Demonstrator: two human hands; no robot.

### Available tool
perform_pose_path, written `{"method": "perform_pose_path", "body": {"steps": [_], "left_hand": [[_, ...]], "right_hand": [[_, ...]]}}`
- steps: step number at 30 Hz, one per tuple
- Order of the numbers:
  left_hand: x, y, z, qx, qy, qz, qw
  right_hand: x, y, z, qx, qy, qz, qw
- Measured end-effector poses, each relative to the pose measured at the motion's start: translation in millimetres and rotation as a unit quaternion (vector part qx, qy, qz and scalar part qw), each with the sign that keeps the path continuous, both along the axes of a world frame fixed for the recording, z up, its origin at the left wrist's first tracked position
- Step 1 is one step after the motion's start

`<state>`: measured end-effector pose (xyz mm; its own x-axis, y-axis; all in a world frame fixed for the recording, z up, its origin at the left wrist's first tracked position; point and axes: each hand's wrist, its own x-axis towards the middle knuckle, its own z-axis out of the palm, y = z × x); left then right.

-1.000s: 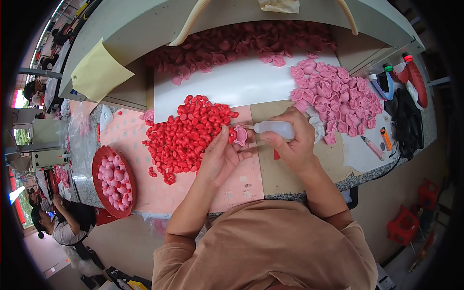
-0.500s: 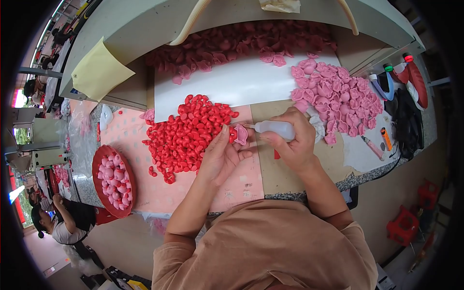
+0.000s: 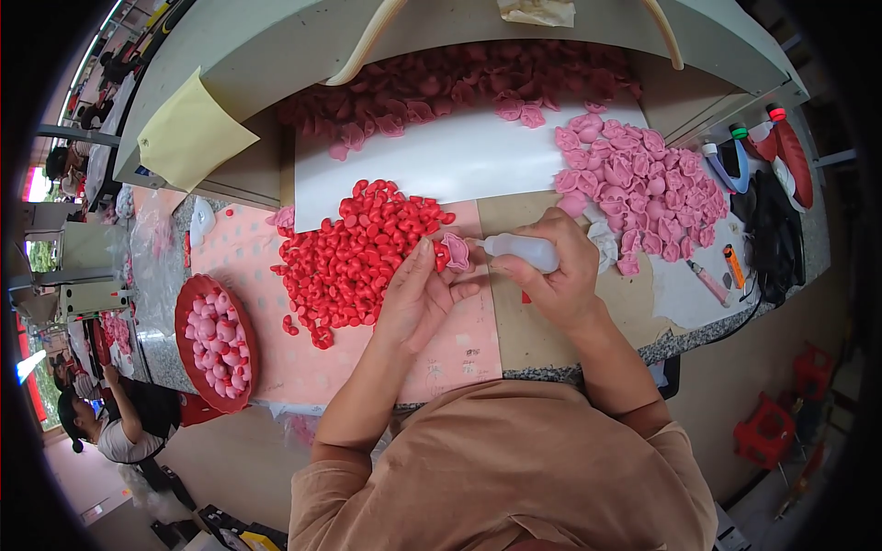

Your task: Applying glue to small red plastic components and assembling them at a factory workbench.

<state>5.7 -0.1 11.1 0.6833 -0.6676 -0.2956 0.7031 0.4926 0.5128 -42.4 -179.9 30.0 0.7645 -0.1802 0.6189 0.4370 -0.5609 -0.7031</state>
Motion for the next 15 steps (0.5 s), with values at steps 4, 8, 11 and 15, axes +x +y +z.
{"method": "perform_pose_path", "body": {"steps": [4,8,11,15], "left_hand": [[1.9,1.0,0.2,0.002,-0.014,-0.001,1.0],[3.5,1.5,1.6,0.002,-0.032,0.005,0.999],[2.5,1.8,2.8,-0.003,-0.036,0.004,0.999],[1.2,2.4,1.6,-0.002,-0.036,0.013,0.999]], "right_hand": [[0.7,0.4,-0.2,-0.001,-0.006,0.001,1.0],[1.0,0.0,1.8,-0.007,-0.019,-0.001,1.0],[0.0,0.3,1.3,0.005,-0.021,0.002,1.0],[1.1,-0.4,0.4,-0.009,-0.035,0.0,0.999]]}}
